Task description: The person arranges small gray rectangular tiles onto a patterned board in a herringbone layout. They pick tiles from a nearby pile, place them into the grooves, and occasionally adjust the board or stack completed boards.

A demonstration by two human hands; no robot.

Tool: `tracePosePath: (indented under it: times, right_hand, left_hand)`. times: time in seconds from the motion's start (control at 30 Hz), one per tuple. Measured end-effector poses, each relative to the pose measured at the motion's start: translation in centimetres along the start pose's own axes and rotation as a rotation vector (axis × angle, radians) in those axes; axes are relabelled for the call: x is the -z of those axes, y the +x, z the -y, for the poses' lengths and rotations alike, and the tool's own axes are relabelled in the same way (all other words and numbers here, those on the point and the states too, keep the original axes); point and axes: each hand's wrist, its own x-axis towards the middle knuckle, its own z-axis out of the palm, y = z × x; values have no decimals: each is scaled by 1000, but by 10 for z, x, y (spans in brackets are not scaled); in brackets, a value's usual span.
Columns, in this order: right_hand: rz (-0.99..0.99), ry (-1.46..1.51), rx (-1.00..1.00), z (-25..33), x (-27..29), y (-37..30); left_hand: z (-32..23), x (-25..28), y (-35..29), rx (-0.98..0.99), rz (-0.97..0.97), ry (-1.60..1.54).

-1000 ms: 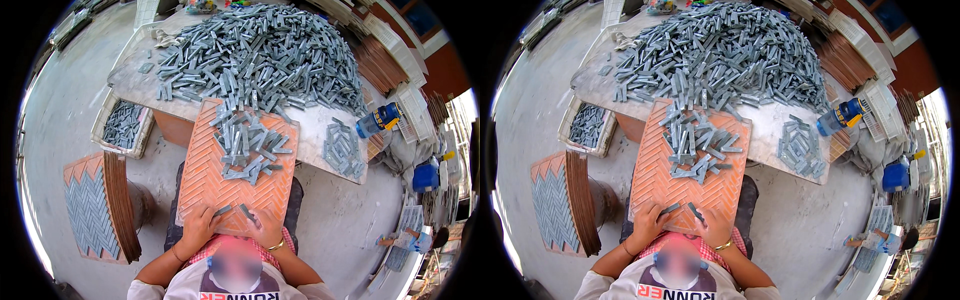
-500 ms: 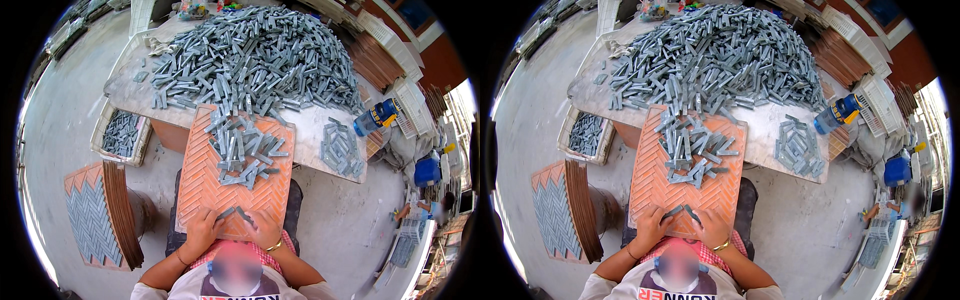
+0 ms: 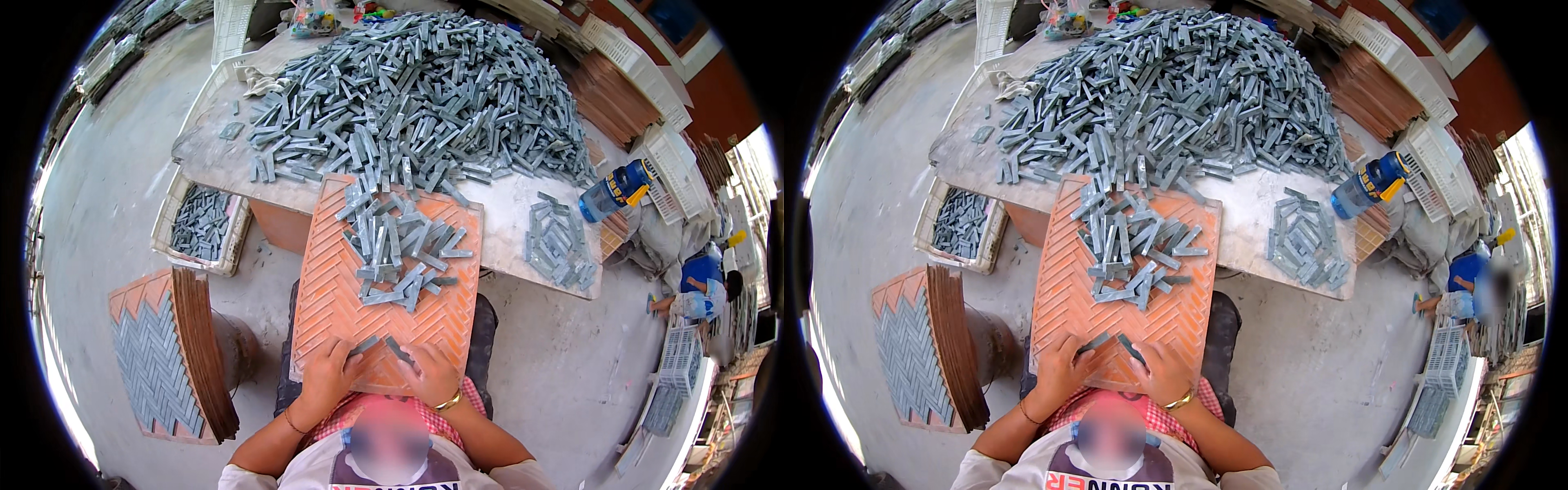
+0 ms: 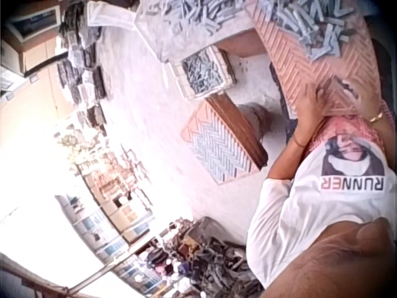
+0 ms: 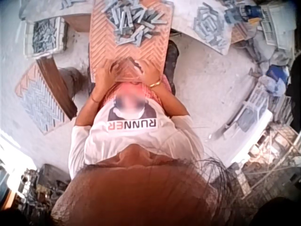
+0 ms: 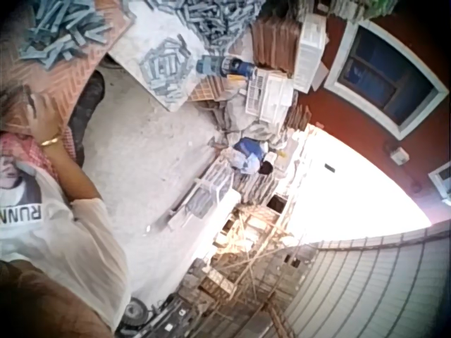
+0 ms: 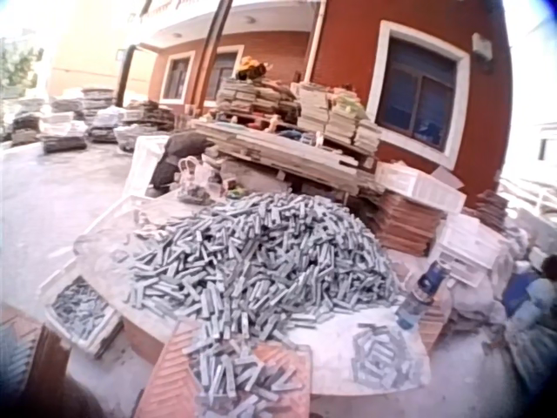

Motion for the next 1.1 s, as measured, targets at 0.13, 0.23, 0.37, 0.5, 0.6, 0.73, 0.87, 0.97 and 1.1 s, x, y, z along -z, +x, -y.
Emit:
tracePosePath:
  times: [0.13, 0.23, 0.37, 0.5, 0.6, 0.73, 0.87, 0.97, 1.1]
  right_hand:
    - [11, 0, 0, 1, 0, 1]
    - [30, -10, 3, 2, 0, 2]
    - [15, -24, 26, 3, -1, 5]
    - [37, -55, 24, 6, 4, 5]
    - [-3, -74, 62, 3, 0, 4]
    - [4, 28, 76, -1, -7, 7]
    - [52, 22, -4, -9, 10, 27]
    - [-100, 16, -96, -9, 11, 52]
    - [-254, -102, -109, -12, -13, 74]
  left_hand:
    - [3, 3, 10, -85, 21, 22]
    - [5, -1, 10, -73, 41, 17]
    - [-1, -4, 13, -69, 34, -5]
    - [-1, -7, 13, -119, 16, -22]
    - [2, -9, 14, -177, 23, 5]
    - [9, -15, 14, -202, 50, 40]
    - [4, -1, 21, -193, 74, -26]
    - [3, 4, 35, -186, 28, -35]
    - [-14, -1, 68, -296, -94, 65]
